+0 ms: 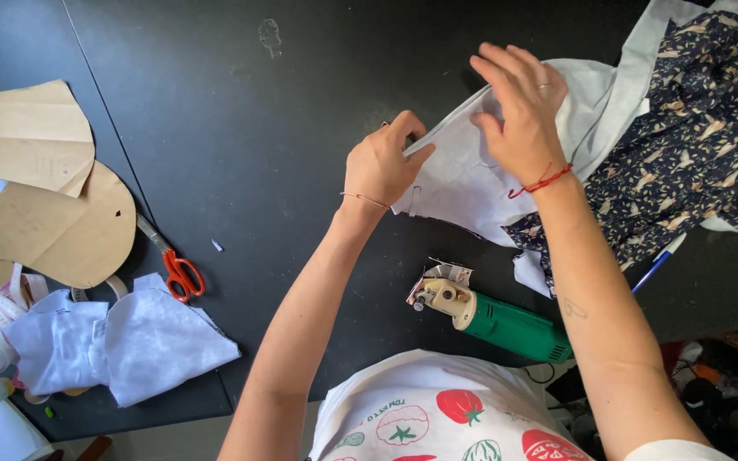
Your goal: The person uses a green electric rotary cutter to cut white fabric on a black table. They then use red scissors to trim the fabric and a blue pen to trace a cardboard pattern onto the fabric.
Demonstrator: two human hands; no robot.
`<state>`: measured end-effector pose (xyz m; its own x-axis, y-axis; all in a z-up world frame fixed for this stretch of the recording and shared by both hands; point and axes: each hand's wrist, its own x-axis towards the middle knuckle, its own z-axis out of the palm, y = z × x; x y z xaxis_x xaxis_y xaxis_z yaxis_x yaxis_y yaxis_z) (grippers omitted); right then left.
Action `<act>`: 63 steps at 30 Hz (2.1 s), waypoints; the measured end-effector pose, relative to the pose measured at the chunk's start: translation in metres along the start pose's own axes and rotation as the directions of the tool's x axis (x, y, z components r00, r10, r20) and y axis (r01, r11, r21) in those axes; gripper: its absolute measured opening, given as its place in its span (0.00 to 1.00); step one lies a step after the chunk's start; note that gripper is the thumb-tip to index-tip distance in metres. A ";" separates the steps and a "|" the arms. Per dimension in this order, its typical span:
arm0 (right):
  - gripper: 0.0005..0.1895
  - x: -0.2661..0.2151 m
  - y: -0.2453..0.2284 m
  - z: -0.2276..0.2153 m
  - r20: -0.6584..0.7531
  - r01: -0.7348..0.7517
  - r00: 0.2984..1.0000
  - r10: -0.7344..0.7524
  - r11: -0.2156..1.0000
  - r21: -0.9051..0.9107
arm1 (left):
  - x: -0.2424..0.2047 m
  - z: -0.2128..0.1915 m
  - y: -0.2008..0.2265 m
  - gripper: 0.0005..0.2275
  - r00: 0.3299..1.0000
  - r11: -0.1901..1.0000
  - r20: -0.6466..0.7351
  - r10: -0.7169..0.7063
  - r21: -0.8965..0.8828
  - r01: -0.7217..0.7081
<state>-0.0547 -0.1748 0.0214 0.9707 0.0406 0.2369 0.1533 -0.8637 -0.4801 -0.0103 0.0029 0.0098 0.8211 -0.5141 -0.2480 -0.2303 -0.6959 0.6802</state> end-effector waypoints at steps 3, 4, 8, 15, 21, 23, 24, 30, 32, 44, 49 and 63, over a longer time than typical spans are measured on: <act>0.28 0.005 0.015 0.000 0.206 -0.014 0.979 0.010 1.000 0.017 | -0.007 0.003 0.001 0.07 0.993 0.994 -0.062 0.098 0.043 -0.096; 0.28 0.005 0.024 0.001 0.204 -0.013 0.979 0.010 1.000 0.015 | -0.008 0.002 0.002 0.07 0.993 0.994 -0.064 0.101 0.043 -0.099; 0.05 0.010 0.041 -0.007 0.283 0.089 0.958 -0.054 0.990 -0.109 | -0.011 0.004 -0.003 0.07 0.996 0.997 -0.057 0.075 0.014 -0.074; 0.09 0.027 0.016 -0.029 0.484 -0.238 0.853 0.197 0.971 0.024 | -0.011 0.009 -0.027 0.11 0.985 0.975 -0.075 0.156 -0.151 -0.166; 0.10 0.012 0.009 -0.038 0.366 -0.192 0.923 0.121 0.968 0.164 | -0.026 -0.017 -0.015 0.11 0.986 0.934 0.112 0.120 -0.350 -0.073; 0.09 0.015 0.004 -0.046 0.447 -0.293 0.870 0.206 0.947 0.133 | -0.029 -0.024 -0.015 0.12 0.979 0.917 0.192 0.071 -0.398 0.012; 0.09 0.016 0.001 -0.051 0.521 -0.390 0.803 0.291 0.917 0.089 | -0.030 -0.027 -0.014 0.14 0.961 0.894 0.275 0.031 -0.438 0.097; 0.11 0.018 0.036 0.004 0.346 -0.137 0.931 0.119 0.990 0.026 | -0.015 -0.023 -0.031 0.11 0.953 0.947 0.180 -0.245 -0.165 0.275; 0.12 0.014 0.040 0.019 0.219 -0.046 0.975 0.044 0.999 0.004 | -0.018 -0.009 -0.037 0.12 0.970 0.970 0.042 -0.241 -0.030 0.242; 0.10 0.020 0.053 0.020 0.210 0.006 0.978 0.007 0.998 -0.064 | 0.007 0.056 -0.012 0.14 0.788 0.765 -0.111 0.606 0.356 -0.537; 0.11 0.013 0.097 -0.004 0.432 -0.117 0.881 0.192 0.974 -0.194 | 0.003 0.051 -0.001 0.18 0.850 0.726 -0.010 0.527 0.525 -0.444; 0.02 0.022 0.090 -0.016 0.089 -0.230 0.961 0.263 0.934 -0.274 | 0.001 0.042 0.008 0.20 0.900 0.709 0.030 0.435 0.604 -0.363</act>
<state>-0.0229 -0.2599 -0.0030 0.9894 -0.1431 0.0263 -0.1307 -0.9535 -0.2718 -0.0331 -0.0242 -0.0135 0.6234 -0.7802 0.0520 -0.7767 -0.6103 0.1555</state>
